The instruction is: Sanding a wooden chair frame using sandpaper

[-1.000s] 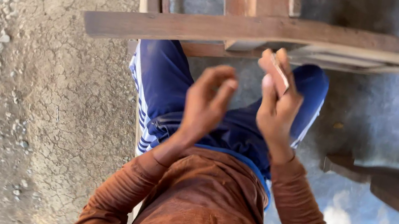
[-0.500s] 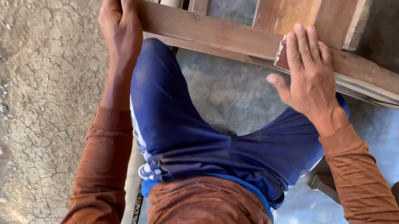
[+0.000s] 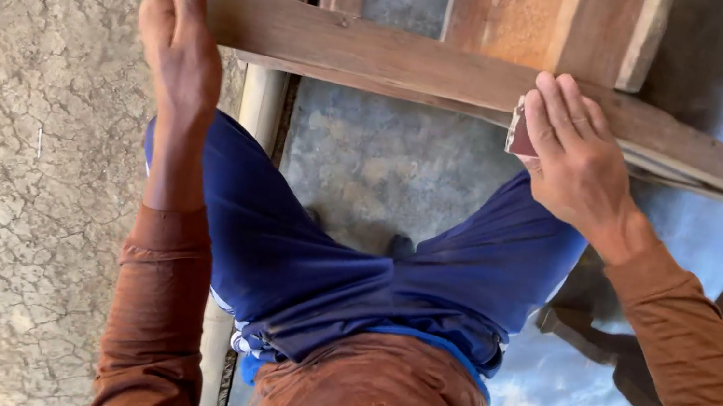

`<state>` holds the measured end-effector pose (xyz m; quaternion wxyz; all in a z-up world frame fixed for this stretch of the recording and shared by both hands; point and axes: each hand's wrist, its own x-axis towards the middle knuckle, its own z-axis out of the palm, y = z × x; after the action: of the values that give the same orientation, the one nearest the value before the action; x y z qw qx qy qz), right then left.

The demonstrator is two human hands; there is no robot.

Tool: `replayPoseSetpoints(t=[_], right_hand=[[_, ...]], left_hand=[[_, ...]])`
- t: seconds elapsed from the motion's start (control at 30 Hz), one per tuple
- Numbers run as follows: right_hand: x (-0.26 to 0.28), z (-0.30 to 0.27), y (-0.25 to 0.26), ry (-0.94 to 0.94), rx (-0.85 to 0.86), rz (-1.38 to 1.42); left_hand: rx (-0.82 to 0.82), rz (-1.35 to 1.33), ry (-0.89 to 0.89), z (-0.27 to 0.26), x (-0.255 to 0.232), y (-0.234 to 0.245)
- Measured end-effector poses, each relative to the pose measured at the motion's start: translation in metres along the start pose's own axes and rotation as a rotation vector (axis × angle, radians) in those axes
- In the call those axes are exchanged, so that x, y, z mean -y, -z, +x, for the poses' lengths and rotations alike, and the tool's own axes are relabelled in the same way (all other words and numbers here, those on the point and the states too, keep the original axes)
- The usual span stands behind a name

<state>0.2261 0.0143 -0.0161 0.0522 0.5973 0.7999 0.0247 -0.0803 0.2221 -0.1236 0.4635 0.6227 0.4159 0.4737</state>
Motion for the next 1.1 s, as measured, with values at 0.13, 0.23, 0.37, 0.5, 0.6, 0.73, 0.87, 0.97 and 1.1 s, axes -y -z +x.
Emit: replayPoseSetpoints(t=[0.13, 0.23, 0.37, 0.5, 0.6, 0.73, 0.87, 0.97, 1.1], right_hand=[[0.058, 0.115, -0.018, 0.086, -0.326, 0.300], [0.092, 0.147, -0.036, 0.161, 0.090, 0.004], [0.038, 0.080, -0.002, 0.119, -0.161, 0.080], [0.017, 0.033, 0.010, -0.112, 0.039, 0.142], [0.076, 0.134, -0.019, -0.064, -0.162, 0.335], [0.115, 0.189, -0.014, 0.199, 0.207, 0.063], [0.052, 0.103, -0.010, 0.140, -0.060, 0.290], [0.030, 0.077, -0.010, 0.091, 0.062, 0.148], [0.096, 0.183, -0.024, 0.256, 0.019, 0.166]], left_hand=[[-0.013, -0.003, 0.000, 0.000, 0.019, -0.001], [-0.028, -0.107, 0.003, 0.000, 0.030, 0.000], [-0.056, -0.102, 0.053, -0.001, 0.025, -0.003], [0.005, -0.242, 0.163, -0.002, -0.006, -0.002], [0.029, -0.377, 0.316, -0.006, -0.021, 0.006], [0.029, -0.892, 0.458, 0.000, -0.004, 0.010], [0.136, -0.936, 0.329, 0.000, -0.001, 0.012], [0.130, -0.884, 0.303, -0.002, 0.002, 0.015], [0.149, -0.898, 0.258, -0.006, 0.015, 0.012]])
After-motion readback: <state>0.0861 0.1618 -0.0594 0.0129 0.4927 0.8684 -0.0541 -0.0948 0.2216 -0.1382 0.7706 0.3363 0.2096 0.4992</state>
